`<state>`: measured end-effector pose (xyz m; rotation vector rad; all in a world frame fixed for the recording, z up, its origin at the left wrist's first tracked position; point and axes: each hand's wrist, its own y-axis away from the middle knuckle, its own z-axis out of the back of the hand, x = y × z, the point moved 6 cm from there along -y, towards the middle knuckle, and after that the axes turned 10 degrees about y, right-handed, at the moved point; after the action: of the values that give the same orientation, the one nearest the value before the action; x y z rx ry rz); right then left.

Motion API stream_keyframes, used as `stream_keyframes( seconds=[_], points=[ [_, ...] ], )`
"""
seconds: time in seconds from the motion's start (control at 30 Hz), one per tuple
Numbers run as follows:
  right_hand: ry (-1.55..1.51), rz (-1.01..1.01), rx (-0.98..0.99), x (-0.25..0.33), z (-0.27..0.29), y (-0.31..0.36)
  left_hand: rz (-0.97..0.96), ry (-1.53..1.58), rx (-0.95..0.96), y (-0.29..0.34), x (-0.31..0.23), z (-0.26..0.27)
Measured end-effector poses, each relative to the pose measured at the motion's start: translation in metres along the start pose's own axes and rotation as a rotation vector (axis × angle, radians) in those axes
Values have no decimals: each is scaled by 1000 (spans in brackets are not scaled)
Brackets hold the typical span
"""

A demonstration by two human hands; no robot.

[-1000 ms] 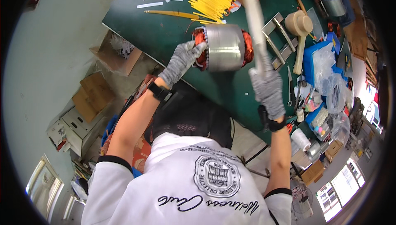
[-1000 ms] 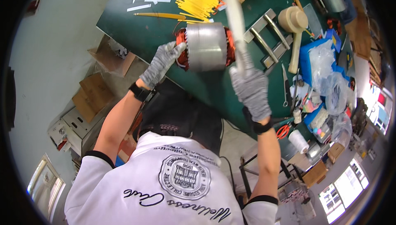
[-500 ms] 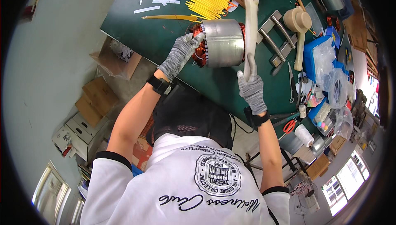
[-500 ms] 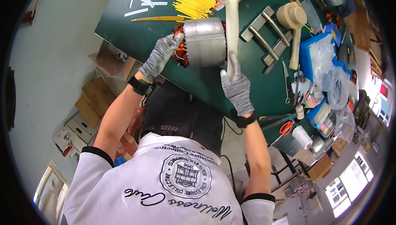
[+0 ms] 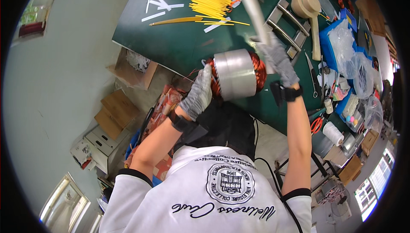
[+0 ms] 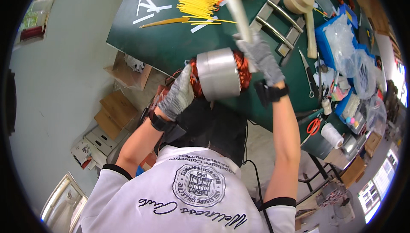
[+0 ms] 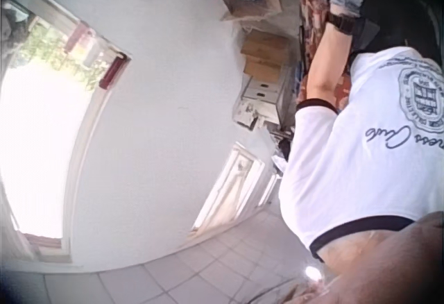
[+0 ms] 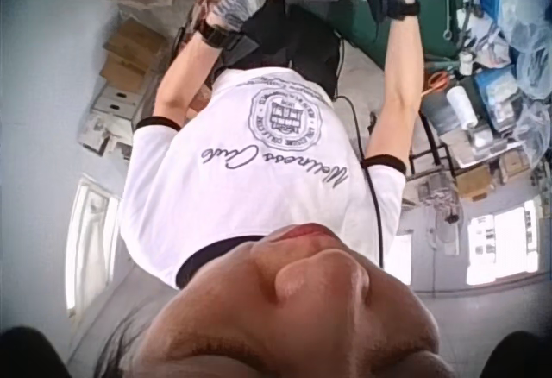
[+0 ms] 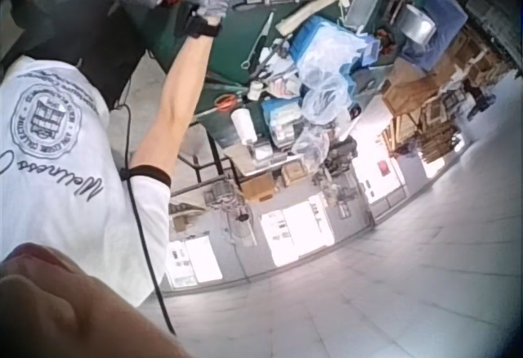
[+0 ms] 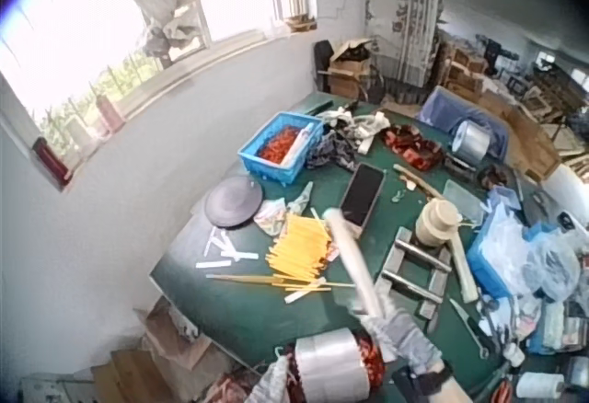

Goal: Using a mallet and small tools to adjust and assemble components within a motor stator on a workbench.

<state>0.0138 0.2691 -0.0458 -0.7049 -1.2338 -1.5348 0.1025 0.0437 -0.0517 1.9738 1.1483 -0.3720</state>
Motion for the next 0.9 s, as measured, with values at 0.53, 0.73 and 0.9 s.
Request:
stream_keyframes(
  seconds=[0.53, 0.73, 0.9],
  points=[
    [-428, -186, -377, -86, 3, 218, -929, -1540, 344, -58, -3, -109],
    [228, 8, -653, -44, 29, 229, -543, -1714, 321, -33, 11, -64],
    [531, 157, -398, -46, 14, 188, -584, -1743, 347, -27, 19, -72]
  ],
)
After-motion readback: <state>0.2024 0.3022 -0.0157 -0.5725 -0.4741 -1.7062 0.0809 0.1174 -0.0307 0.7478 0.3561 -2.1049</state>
